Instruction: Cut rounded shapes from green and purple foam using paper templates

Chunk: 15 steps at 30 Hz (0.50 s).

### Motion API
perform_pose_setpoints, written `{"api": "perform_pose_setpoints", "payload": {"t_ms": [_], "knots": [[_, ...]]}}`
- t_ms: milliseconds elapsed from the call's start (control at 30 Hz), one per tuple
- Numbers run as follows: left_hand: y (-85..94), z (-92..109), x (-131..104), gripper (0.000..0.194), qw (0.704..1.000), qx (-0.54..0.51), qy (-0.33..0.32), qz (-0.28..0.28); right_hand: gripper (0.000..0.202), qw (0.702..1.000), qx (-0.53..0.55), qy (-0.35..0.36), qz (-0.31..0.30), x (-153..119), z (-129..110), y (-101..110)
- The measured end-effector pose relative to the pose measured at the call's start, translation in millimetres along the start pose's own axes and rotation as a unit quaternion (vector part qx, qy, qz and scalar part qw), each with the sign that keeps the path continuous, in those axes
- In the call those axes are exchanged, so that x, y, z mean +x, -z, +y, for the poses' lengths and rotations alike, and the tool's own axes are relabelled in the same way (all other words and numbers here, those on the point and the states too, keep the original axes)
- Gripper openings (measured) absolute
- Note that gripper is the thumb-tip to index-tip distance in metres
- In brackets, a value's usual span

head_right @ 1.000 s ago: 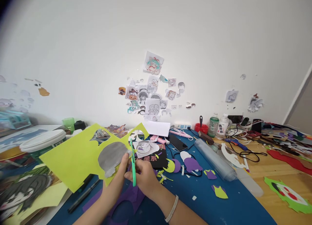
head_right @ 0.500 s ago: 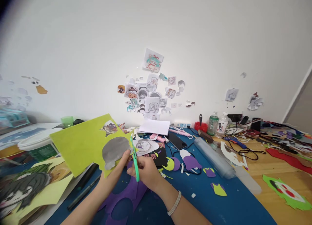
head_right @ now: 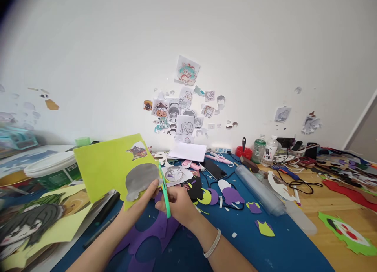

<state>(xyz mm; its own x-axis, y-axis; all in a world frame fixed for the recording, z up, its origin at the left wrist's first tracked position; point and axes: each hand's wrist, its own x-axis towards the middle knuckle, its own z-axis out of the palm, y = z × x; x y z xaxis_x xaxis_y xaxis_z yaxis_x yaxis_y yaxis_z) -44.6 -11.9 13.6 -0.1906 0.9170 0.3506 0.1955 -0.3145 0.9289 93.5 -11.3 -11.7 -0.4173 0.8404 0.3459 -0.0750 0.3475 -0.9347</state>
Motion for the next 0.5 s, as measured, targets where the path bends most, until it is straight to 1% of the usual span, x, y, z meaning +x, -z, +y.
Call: {"api": "perform_pose_setpoints", "payload": {"t_ms": [100,233,400,500], "knots": [[-1.2,0.0,-1.1,0.031,0.999,0.000,0.023,-0.027,0.032,1.000,0.012,0.001,-0.012,-1.4,-3.1,0.3],[-0.4,1.5,-1.8,0.031,0.999,0.020,0.013,-0.021,0.035,1.000,-0.007,-0.001,-0.005,-2.5,-4.8,2.1],[0.5,2.5,-1.8,0.035,0.999,0.028,-0.024,-0.004,0.035,0.999,-0.051,-0.010,0.002,-1.7,-1.3,4.7],[-1.2,1.3,-1.8,0.034,1.000,0.019,-0.010,-0.008,0.036,0.999,-0.040,-0.015,0.001,-0.8,0.7,3.9]]}}
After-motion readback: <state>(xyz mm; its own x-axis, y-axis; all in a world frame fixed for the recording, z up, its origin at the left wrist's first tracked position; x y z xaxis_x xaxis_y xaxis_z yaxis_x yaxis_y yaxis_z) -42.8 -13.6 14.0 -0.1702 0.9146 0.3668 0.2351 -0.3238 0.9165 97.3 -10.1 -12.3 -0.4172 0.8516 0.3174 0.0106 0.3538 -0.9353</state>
